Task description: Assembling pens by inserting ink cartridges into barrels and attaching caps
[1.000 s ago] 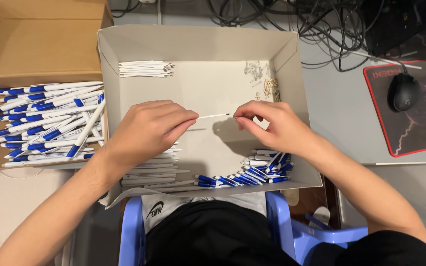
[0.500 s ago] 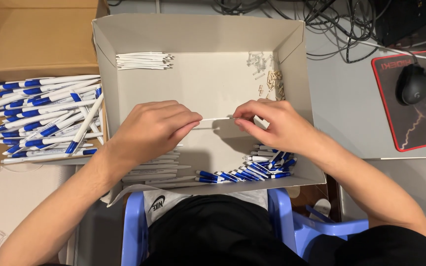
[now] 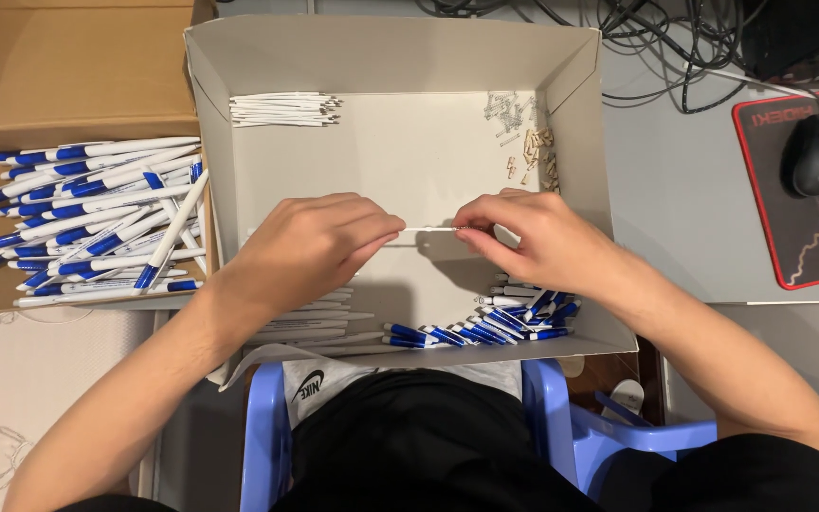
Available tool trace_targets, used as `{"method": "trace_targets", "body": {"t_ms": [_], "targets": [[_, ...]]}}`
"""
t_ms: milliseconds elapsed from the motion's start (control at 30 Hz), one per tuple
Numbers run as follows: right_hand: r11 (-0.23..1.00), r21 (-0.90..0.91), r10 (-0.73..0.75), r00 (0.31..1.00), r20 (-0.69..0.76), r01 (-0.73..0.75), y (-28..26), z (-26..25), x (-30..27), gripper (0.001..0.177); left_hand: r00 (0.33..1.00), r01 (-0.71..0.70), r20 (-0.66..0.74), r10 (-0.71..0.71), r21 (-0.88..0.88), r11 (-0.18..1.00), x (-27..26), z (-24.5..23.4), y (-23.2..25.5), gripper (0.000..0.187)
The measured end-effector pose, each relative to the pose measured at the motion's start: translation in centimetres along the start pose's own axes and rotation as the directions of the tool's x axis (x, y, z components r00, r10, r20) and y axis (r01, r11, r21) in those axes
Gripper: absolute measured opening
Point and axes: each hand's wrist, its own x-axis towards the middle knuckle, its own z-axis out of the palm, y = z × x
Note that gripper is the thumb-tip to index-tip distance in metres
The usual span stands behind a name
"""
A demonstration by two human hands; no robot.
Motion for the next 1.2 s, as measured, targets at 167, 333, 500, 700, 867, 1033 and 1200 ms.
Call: {"method": "trace_targets", "body": {"t_ms": [167,333,500,700,867,1033,1200], "targets": [[1.0,-0.004,0.006,0.999,-0.034,-0.006,-0.1,-0.3,-0.2,0.011,0.999,0.026,-0.036,-0.026,-0.019,0.999,-0.2,-0.2,-0.4,0.016],[1.0,-0.004,0.015,0.999,-0.03,-0.015,-0.2,-0.2,-0.2,0.012,0.998,0.046,-0.046,-0.047,-0.029,0.999,-0.3,-0.1,-0.2,0.016],[1.0,0.005,0.021,0.999,-0.04,-0.021,-0.2,-0.1,-0.2,0.013,0.999,0.036,-0.034,-0.037,-0.034,0.999,-0.3,-0.1,-0.2,0.016],[1.0,0.006,0.029,0.999,-0.046,-0.029,-0.3,-0.2,-0.3,0.013,0.998,0.052,-0.04,-0.053,-0.015,0.999,-0.4,-0.1,-0.3,0.016],[1.0,-0.01,0.025,0.999,-0.02,-0.025,-0.2,-0.1,-0.1,0.01,0.999,0.045,-0.005,-0.045,-0.02,0.999,-0.1,0.0,-0.1,0.016],[1.0,-0.017,0.019,1.0,-0.012,-0.02,0.0,0.2,0.0,0.01,0.999,0.042,0.006,-0.042,-0.013,0.999,0.2,-0.2,0.2,0.015],[1.0,-0.018,-0.021,0.999,0.032,0.022,-0.5,0.3,0.3,0.009,1.0,0.007,0.031,-0.006,-0.031,0.999,0.5,0.5,1.0,0.013]]}}
